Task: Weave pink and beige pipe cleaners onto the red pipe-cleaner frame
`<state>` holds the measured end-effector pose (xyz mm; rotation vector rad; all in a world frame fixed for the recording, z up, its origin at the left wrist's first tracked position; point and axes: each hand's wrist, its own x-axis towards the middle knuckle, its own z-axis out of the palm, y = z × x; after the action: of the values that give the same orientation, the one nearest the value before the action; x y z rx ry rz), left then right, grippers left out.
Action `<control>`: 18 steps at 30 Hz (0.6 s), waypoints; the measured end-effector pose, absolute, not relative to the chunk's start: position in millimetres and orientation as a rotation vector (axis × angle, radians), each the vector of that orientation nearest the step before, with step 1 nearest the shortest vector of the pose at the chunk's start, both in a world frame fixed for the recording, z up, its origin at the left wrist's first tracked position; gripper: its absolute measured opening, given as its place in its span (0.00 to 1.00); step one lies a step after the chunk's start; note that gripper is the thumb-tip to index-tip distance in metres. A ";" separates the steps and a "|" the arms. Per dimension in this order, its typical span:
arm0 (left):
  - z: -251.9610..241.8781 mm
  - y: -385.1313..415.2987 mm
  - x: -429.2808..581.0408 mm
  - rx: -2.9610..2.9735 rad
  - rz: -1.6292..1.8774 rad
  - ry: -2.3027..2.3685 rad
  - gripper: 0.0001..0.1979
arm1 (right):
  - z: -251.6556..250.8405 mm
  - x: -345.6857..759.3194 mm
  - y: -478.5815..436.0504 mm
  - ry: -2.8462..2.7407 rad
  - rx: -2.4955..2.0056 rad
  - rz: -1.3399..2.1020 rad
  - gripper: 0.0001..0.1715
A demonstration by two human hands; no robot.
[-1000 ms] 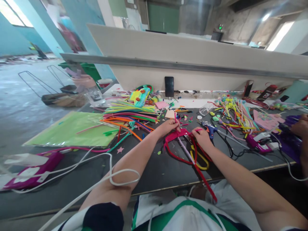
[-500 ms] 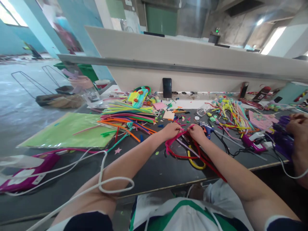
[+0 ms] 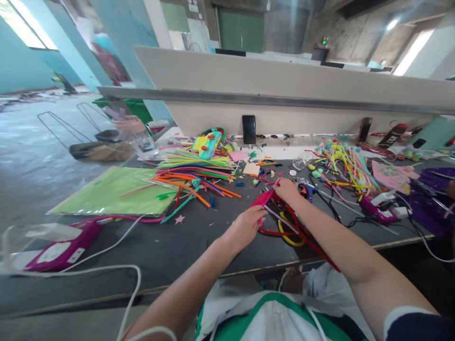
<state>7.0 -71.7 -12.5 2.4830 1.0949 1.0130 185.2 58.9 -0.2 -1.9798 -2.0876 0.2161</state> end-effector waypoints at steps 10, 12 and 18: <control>-23.8 -81.4 0.2 2.100 1.043 1.032 0.11 | -11.2 185.0 63.2 -2.094 -1.998 0.175 0.11; -26.8 -80.9 -1.8 2.170 0.973 1.062 0.11 | -14.3 188.1 61.9 -2.096 -1.997 0.159 0.11; -33.5 -78.6 -4.6 2.300 0.901 1.159 0.12 | -24.2 194.7 56.7 -2.091 -1.977 0.102 0.11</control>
<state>-4.6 -78.6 -33.5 2.2998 1.1589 0.9005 194.7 56.7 -24.2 -1.9773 -2.0908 0.1017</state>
